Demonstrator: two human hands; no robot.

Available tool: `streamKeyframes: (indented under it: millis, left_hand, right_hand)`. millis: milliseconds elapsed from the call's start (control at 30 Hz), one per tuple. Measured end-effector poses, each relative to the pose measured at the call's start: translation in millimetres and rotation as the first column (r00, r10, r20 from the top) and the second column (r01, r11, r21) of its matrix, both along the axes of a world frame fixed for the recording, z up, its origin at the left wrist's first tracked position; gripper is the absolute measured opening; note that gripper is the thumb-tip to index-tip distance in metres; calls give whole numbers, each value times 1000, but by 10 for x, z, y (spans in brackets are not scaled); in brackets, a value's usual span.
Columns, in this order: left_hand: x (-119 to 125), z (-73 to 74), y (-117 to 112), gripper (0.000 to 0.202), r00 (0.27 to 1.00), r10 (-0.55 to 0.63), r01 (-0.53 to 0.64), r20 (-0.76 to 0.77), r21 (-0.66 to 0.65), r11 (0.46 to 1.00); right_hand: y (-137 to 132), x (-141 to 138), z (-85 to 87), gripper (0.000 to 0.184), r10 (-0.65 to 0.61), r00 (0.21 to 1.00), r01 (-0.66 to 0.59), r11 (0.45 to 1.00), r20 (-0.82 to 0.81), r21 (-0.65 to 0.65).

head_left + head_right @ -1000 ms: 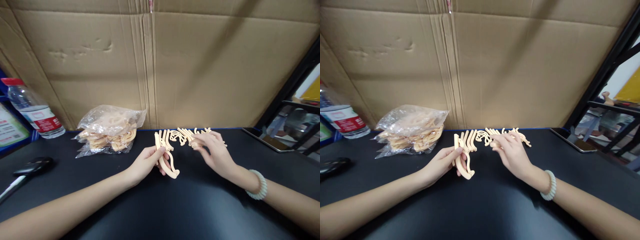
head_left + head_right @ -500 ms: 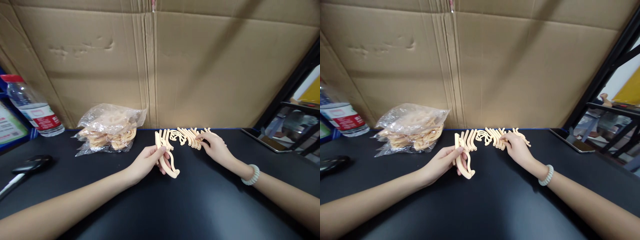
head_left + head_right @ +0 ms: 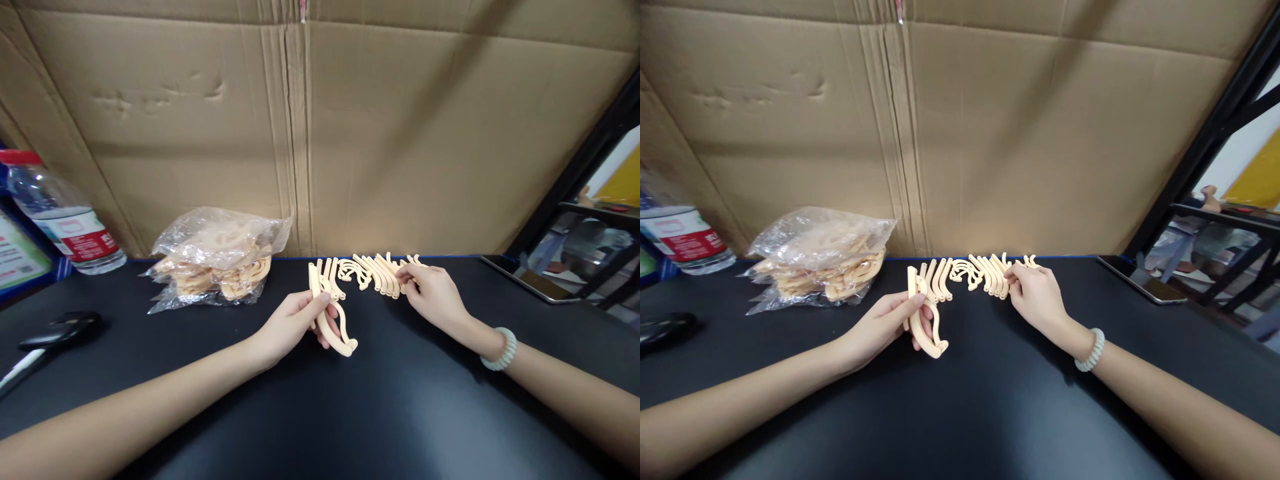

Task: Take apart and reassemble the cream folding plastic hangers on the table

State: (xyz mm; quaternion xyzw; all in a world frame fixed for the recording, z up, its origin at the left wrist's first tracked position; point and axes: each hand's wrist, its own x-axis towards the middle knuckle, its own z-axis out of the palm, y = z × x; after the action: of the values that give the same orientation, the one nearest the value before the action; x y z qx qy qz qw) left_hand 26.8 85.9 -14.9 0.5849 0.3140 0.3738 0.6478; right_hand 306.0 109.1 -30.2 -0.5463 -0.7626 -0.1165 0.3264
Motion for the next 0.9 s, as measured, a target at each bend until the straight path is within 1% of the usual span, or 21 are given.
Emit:
streamKeyframes:
  millis: [200,267,433,533,600,700,767,833,900]
  left_hand:
    - [-6,-3,-6,43,1000,12,-12,-16,4,1000]
    - [-7,-2,-7,42,1000,16,-15,-15,3,1000]
    - [-4,0,-3,42,1000,12,-12,-8,1,1000]
    - [-1,3,-1,41,1000,9,-9,-14,4,1000]
    - [2,6,-4,40,1000,11,-11,-23,12,1000]
    - [8,19,-15,39,998,14,-11,-58,42,999]
    - [12,33,-26,41,996,17,-11,-89,67,998]
    - [14,50,-38,44,993,10,0,-114,91,996]
    - [13,65,-46,47,991,-3,19,-135,116,993]
  right_hand:
    - [-51,-48,38,20,-90,996,90,995,13,48]
    - [-64,-60,35,19,-92,996,92,994,-2,53]
    - [-65,-70,1,20,11,999,-8,997,-36,73]
    - [-65,-83,2,20,79,995,-72,990,-61,120]
    - [-94,-120,21,21,164,985,-154,976,-58,155]
    - [-219,-243,75,26,341,940,-333,923,-10,195]
    - [-354,-355,120,34,471,880,-474,860,65,189]
    - [-497,-459,164,40,586,786,-615,775,197,147]
    - [-610,-534,197,39,650,678,-709,701,344,74]
